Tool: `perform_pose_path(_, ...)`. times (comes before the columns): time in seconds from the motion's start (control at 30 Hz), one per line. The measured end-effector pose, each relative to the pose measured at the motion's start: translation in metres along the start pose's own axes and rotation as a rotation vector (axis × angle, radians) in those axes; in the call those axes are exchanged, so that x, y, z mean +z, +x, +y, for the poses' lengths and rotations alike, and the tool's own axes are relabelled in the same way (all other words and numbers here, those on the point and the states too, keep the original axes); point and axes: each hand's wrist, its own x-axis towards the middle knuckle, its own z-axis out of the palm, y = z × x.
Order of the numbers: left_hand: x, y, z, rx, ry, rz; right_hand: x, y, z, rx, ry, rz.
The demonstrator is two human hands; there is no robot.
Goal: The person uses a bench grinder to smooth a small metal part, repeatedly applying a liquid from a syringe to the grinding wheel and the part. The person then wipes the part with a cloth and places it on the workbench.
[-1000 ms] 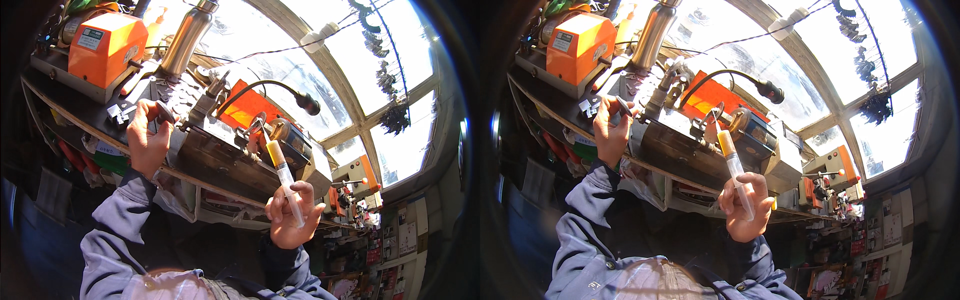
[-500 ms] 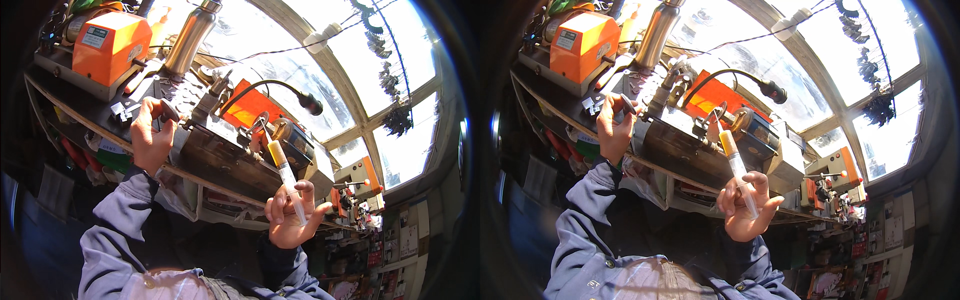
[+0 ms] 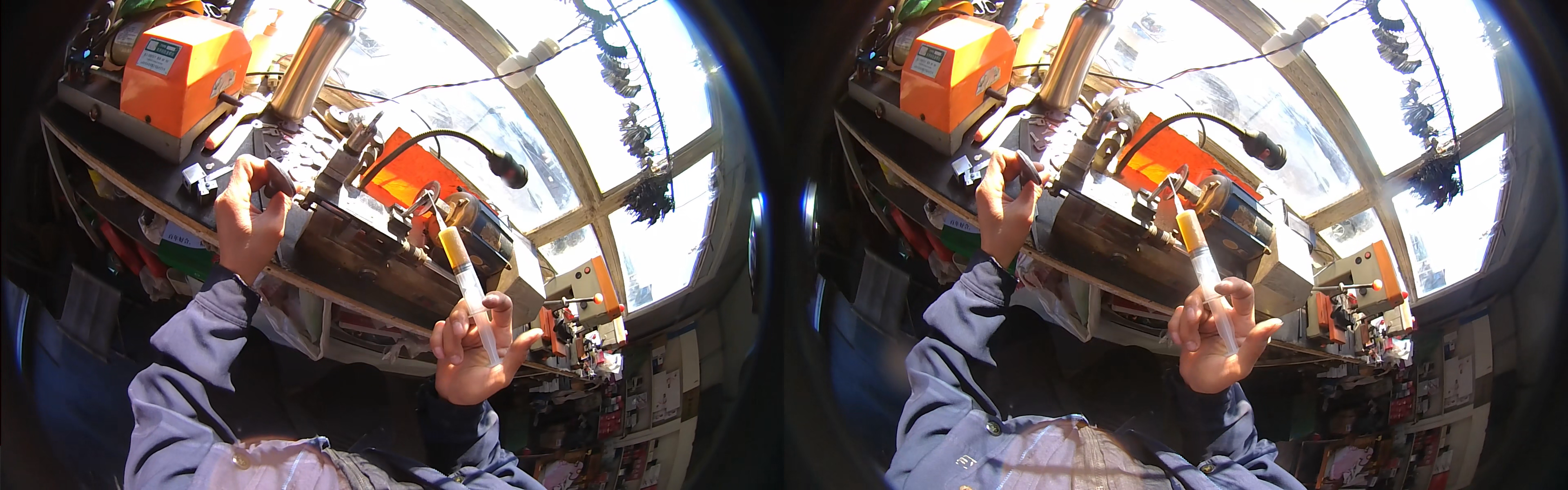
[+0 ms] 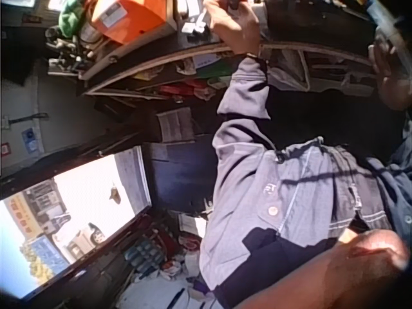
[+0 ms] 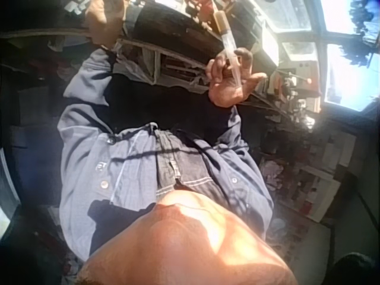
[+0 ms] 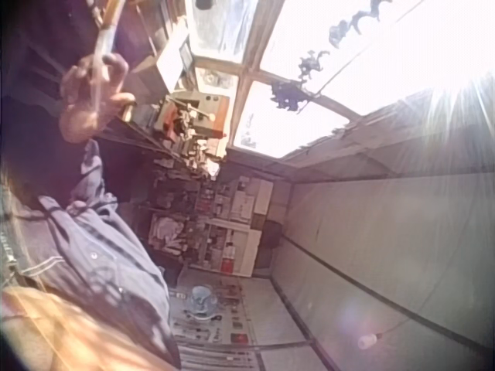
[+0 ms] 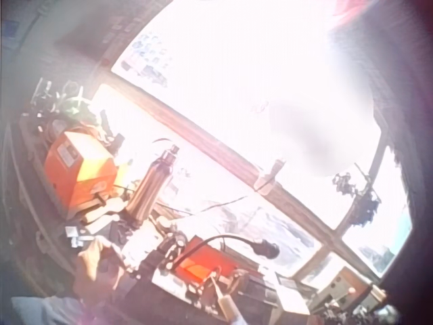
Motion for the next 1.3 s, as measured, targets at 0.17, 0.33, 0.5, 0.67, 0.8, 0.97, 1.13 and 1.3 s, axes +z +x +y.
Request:
perform_pose_path(0.17,-0.0014,-0.0003,0.0016,-0.015,0.024,-0.008,0.0013,0.0000,0.0002,0.004,0.025,0.026)
perform_pose_path(0.33,-0.0060,0.0008,0.0003,0.028,0.116,-0.071,0.0015,-0.0003,0.0009,0.007,0.059,0.052)
perform_pose_path(0.5,-0.0053,0.0013,-0.0021,0.014,0.090,-0.058,0.0014,0.0002,0.0014,0.002,0.036,0.042)
perform_pose_path(0.67,-0.0027,0.0008,-0.0004,0.023,0.066,-0.010,0.0022,-0.0004,0.0011,0.001,0.040,0.045)
perform_pose_path(0.8,-0.0048,0.0016,0.0020,-0.001,0.122,-0.054,0.0025,-0.0022,0.0000,0.002,0.035,0.056)
perform_pose_path(0.97,-0.0023,0.0008,0.0018,0.035,0.047,-0.018,0.0005,-0.0041,-0.0008,0.018,0.054,0.047)
perform_pose_path(1.13,-0.0015,0.0006,-0.0004,0.020,0.038,-0.010,-0.0008,-0.0048,0.0000,0.026,0.084,0.020)
perform_pose_path(1.3,-0.0006,0.0006,-0.0009,0.023,0.033,0.000,0.0015,-0.0030,0.0014,0.012,0.032,0.038)
